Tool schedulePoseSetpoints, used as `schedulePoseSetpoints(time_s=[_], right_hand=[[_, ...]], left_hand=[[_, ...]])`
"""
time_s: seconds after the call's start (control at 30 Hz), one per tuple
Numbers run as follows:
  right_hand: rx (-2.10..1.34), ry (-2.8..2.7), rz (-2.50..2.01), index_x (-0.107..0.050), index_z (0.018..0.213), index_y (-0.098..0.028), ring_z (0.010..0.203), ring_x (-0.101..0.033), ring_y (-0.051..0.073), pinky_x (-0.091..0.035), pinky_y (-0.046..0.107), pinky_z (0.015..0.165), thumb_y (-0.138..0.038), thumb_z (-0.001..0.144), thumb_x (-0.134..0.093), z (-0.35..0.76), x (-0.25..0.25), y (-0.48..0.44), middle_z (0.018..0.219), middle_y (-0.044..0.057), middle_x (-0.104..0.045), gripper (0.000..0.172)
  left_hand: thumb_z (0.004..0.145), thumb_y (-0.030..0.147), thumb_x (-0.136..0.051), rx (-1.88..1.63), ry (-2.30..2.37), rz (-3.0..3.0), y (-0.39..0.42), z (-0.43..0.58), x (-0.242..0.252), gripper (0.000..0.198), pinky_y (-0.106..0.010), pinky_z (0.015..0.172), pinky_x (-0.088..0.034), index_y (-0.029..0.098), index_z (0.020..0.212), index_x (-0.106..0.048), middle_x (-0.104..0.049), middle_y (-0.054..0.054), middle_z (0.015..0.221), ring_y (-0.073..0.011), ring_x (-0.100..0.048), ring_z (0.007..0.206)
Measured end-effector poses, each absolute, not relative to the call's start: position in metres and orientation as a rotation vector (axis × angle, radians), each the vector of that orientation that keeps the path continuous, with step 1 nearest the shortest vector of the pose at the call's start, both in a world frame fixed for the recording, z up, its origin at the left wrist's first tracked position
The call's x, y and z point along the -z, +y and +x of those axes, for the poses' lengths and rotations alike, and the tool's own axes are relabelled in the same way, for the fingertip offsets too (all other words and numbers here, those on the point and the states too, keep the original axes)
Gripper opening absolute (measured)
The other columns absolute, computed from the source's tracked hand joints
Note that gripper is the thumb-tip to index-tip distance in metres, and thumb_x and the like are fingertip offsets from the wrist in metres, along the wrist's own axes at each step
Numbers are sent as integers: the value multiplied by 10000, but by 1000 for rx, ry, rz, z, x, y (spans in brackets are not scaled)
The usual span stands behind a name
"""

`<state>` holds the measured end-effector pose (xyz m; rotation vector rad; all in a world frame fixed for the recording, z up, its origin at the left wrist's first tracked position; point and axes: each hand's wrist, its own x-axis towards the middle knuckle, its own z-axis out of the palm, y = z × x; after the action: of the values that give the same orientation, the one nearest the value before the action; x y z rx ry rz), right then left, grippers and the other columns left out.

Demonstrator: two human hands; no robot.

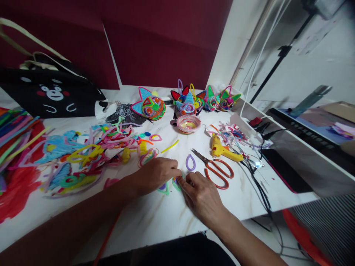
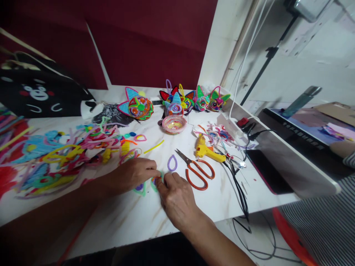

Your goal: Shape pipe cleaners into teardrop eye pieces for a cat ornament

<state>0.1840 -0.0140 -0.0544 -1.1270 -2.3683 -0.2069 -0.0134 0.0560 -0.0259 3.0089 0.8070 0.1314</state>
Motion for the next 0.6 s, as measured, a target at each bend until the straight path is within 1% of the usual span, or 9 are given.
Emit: schedulePoseSetpoints(time_s=[0.2,0.43,0.6], right_hand=[[225,-2353,-1117,-676,1045,-144,710,-476,168,-341,292,577,-126,936,-544,183,54,-14,799,52,-585,172],[238,-2350,-1099,-678,1025,-137,705,-472,170,-340,300,569,-116,920,-558,183,54,-14,791,49,-575,161],[250,-2356,-1098,-668,1051,-134,711,-479,171,-349,299,580,-114,910,-570,183,55,-13,805,55,-581,173]], left_hand=[[941,214,-537,-136,776,3093,53,-13,24,121,-333,636,-341,201,857,-623,-582,-15,815,-183,-552,745],[928,219,-566,-75,794,3112,46,-10,12,107,-333,644,-358,193,848,-631,-603,-18,824,-177,-556,731],[923,217,-577,-46,816,3116,46,-9,10,97,-331,644,-365,197,852,-639,-605,-18,822,-178,-563,735]])
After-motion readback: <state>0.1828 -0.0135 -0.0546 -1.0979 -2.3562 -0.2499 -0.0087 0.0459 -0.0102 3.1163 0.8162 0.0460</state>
